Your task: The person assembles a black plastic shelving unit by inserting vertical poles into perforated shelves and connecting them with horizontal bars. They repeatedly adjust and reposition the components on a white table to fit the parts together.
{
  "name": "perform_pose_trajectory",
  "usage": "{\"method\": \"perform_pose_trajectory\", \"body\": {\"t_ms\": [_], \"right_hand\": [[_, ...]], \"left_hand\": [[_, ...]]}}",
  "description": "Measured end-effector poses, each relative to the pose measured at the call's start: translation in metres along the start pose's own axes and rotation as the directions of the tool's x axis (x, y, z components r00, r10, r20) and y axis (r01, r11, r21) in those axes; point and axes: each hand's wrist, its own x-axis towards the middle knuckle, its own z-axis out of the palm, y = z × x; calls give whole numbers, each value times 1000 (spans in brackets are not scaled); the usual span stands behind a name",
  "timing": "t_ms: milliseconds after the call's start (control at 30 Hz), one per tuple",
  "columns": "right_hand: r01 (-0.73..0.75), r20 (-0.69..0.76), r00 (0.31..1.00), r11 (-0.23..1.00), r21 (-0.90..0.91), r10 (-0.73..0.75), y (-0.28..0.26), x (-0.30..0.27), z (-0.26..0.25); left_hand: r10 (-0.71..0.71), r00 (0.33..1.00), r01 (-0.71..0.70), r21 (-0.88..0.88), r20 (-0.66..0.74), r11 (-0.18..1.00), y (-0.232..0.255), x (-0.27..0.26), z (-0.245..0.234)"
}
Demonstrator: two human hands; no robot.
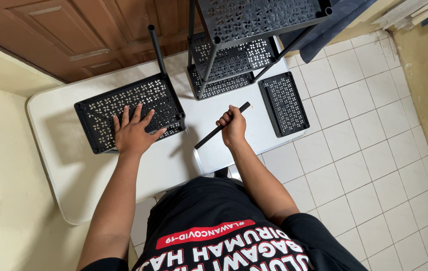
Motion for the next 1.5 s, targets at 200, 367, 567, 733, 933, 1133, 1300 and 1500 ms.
{"method": "perform_pose_trajectory", "body": {"t_ms": [200, 367, 567, 733, 933, 1133, 1300, 1500], "right_hand": [[-19, -2, 1000, 1000, -13, 19, 0, -1, 1], [-25, -1, 1000, 1000, -15, 25, 2, 0, -1], [-23, -2, 1000, 999, -28, 22, 2, 1, -2], [-21, 7, 1000, 999, -32, 21, 2, 2, 0], [-23, 2, 1000, 998, -50, 23, 5, 1, 0], [-30, -10, 1000, 997, -76, 30, 10, 2, -4], [-35, 20, 999, 997, -67, 36, 16, 6, -4], [-42, 31, 999, 997, -69, 45, 17, 11, -3]], "left_hand": [[-13, 1000, 13, -13, 6, 1000, 2, -1, -2], [-14, 1000, 14, -9, 5, 1000, 1, -1, -2], [-12, 1000, 12, -11, 2, 1000, 0, -1, 0], [-14, 1000, 14, -13, 2, 1000, 1, -1, -1], [-20, 1000, 20, -2, 11, 1000, 2, -3, -4], [-31, 999, 31, -5, 35, 999, 2, -1, -4], [-22, 1000, 22, -2, 21, 1000, 0, 0, -2], [-7, 1000, 7, -16, -23, 1000, -1, -1, 1]]}}
